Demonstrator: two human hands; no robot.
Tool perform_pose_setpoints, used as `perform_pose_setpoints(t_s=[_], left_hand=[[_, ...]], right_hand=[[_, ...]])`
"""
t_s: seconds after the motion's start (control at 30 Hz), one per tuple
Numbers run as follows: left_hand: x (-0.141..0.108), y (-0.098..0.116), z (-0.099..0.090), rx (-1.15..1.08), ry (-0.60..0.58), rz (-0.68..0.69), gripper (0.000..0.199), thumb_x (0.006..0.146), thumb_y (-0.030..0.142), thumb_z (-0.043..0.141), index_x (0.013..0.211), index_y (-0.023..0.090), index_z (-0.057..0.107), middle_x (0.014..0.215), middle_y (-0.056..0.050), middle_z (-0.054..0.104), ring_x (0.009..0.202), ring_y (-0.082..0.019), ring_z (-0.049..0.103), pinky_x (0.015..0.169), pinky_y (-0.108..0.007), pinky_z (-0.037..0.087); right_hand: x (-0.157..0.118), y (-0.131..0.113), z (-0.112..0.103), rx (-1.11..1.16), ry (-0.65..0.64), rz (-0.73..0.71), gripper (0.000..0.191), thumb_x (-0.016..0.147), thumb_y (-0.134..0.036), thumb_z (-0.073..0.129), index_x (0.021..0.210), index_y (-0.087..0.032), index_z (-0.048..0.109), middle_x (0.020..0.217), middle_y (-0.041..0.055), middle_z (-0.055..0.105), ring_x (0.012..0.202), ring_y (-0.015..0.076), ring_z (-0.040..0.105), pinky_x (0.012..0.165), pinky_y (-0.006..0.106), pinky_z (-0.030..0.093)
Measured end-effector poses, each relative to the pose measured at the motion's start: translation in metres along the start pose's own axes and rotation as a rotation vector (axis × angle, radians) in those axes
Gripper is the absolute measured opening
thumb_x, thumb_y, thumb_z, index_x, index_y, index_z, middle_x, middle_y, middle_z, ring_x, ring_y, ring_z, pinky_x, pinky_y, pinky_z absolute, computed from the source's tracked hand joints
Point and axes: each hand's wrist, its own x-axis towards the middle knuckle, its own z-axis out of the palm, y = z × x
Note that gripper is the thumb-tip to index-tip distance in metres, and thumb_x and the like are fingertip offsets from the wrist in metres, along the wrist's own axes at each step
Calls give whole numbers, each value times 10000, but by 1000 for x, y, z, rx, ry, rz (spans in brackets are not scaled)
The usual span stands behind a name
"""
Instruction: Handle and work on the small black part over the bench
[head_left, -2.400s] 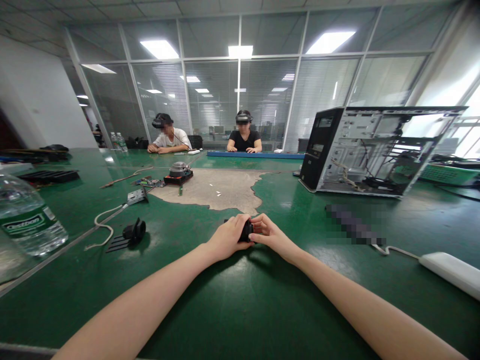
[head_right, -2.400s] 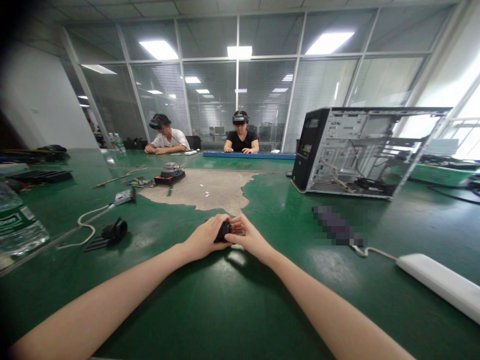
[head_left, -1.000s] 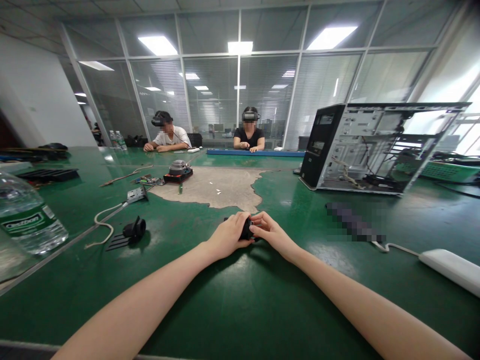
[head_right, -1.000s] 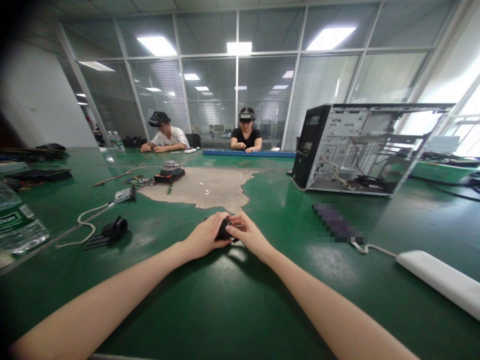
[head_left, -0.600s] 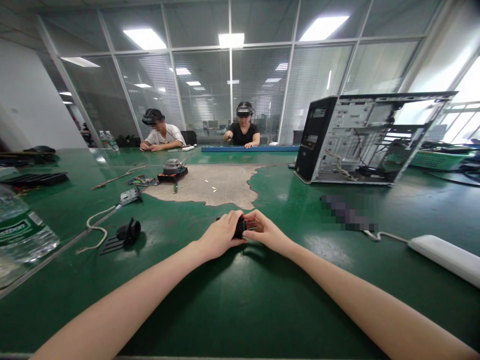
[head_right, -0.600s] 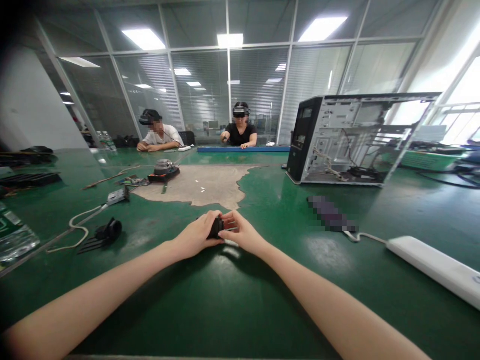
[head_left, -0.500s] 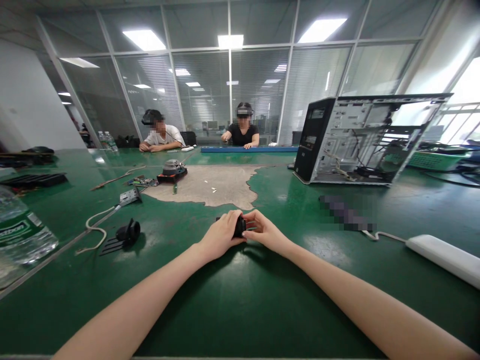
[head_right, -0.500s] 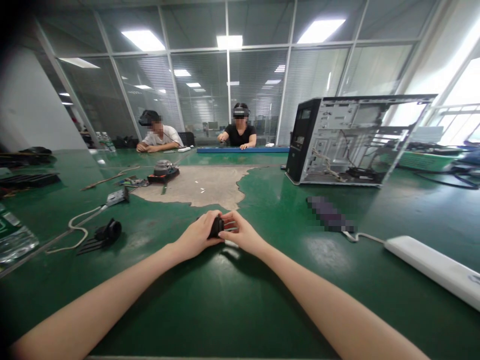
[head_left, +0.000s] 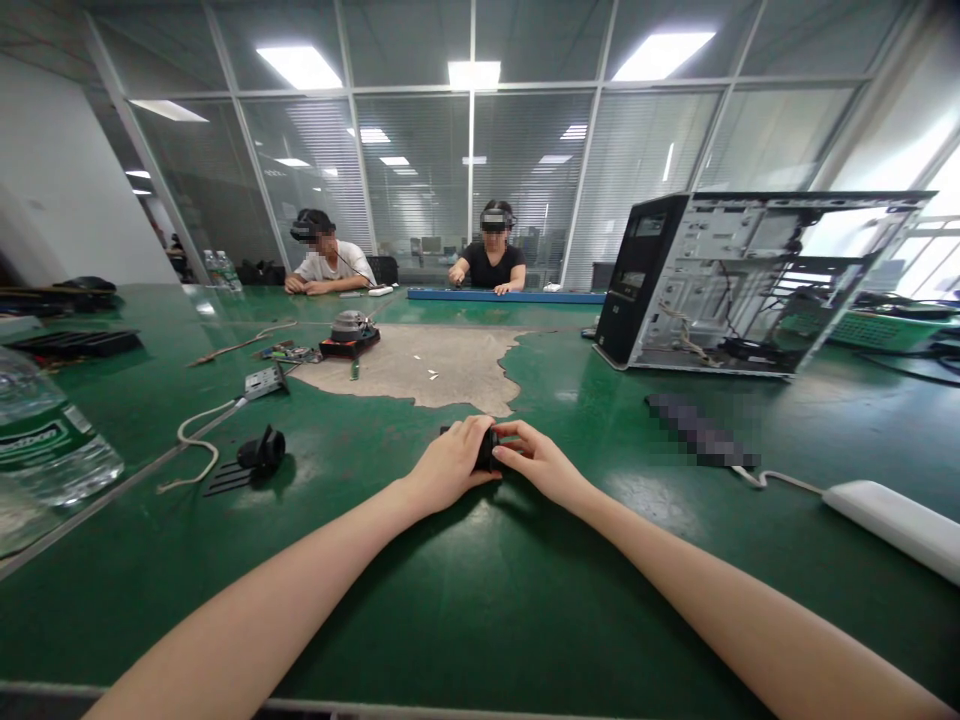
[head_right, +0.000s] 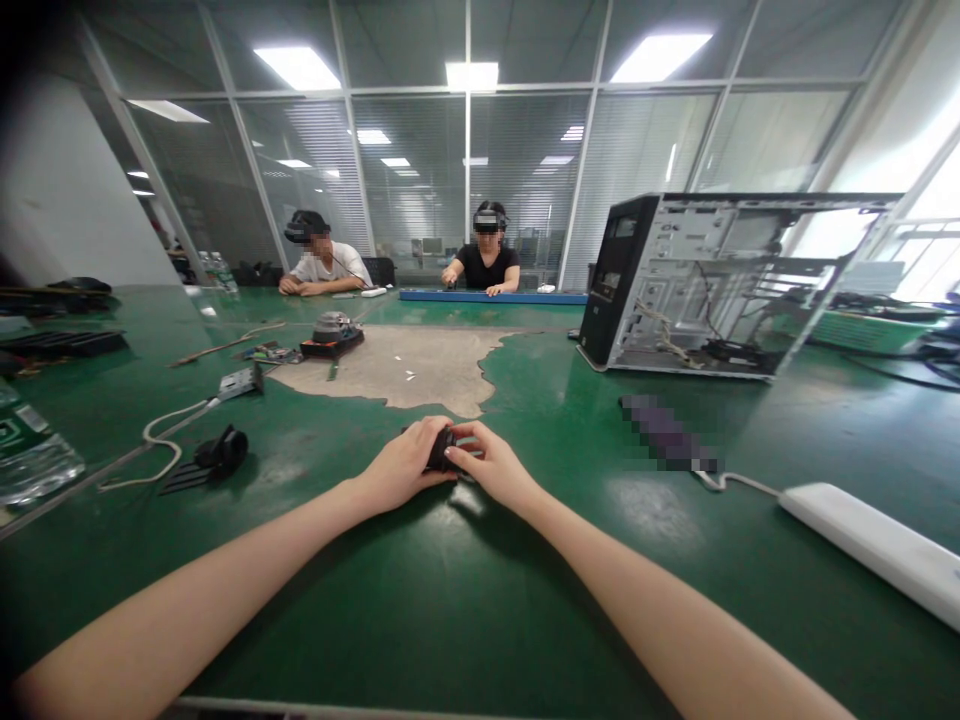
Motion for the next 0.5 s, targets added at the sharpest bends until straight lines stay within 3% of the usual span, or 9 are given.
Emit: perform_pose_setpoints(t_s=[0.13,0.33,0.5], left_hand=[[-1,1,0,26,8,0,540,717,344,592,1135,201,283,1099,-73,440,964,-226,472,772,-384,446],[-2,0,0,37,11,3,572,697,345,612,1139,201,280,1098,-72,437,974,-224,472,791,-384,439],[-3,0,-2,31,-1,-23,533,704,352,603,1115,199,299,1069,-66,452,955,-220,476,764,-371,449]], right_hand=[[-4,-3,0,19,-39,-36,243,714,-268,578,925,-206,475,949,22,521,861,148,560,684,283,498],[-2,-1,5,-10,29,-56,151,754,-281,527,872,-206,472,853,2,538,799,131,570,686,277,494],[1,3,8,-44,20,-30,248,758,-285,518,986,-204,462,989,40,531,837,141,565,706,291,494]])
